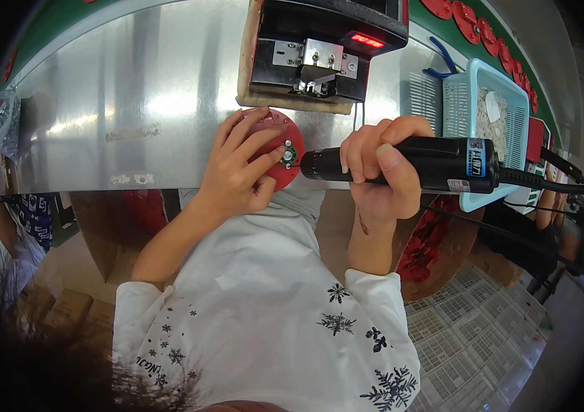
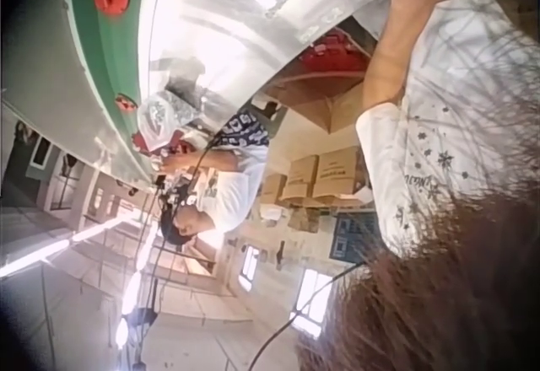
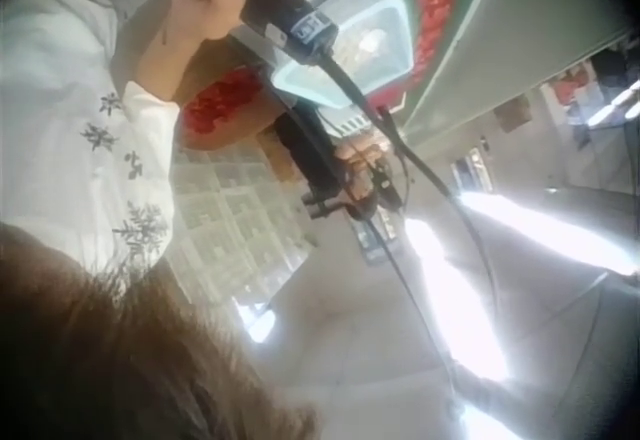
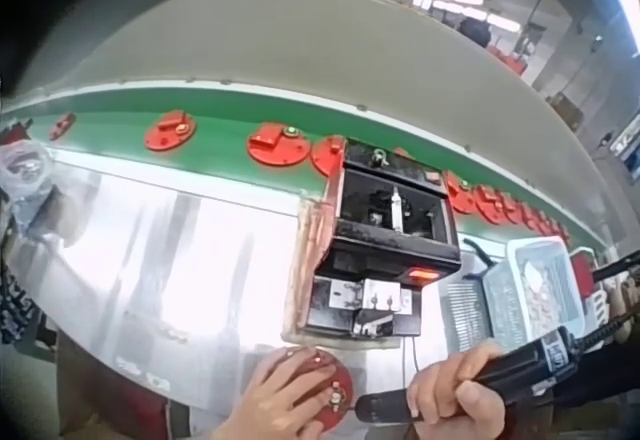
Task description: Assembling parts onto red circular bases using an electric screwdriver on a production line.
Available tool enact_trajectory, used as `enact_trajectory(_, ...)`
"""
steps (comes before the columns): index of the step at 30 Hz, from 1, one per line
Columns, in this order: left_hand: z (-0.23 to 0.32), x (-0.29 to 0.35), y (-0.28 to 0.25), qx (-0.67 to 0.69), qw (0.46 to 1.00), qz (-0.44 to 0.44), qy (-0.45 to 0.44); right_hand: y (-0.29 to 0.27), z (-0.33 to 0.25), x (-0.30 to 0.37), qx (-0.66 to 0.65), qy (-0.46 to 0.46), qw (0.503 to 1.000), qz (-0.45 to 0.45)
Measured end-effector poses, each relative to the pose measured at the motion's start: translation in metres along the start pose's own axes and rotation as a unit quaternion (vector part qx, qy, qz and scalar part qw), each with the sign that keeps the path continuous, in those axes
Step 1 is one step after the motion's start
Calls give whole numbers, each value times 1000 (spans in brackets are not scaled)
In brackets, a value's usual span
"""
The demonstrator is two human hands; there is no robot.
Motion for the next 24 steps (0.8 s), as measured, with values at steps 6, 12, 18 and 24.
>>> enact_trajectory(6,-1,1,1,3,1000,-1,-1,0,3,0,-2,2,1000,3)
enact_trajectory(12,-2,1,2,4,1000,-4,-4,9,3,4,16,-2,1000,-6)
enact_trajectory(18,-1,3,4,8,1000,-11,-6,51,-10,24,142,-78,983,-81)
enact_trajectory(24,0,2,3,13,1000,-9,-1,56,-5,24,158,-71,982,-71)
Point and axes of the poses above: each hand's wrist, its own x-axis away from the middle knuckle, its own y-axis out of the palm, z = x × y, the point moved 10 cm from there along -x, towards the middle knuckle, and after that the axes turned 6 degrees about -z, right-handed, at the moved point
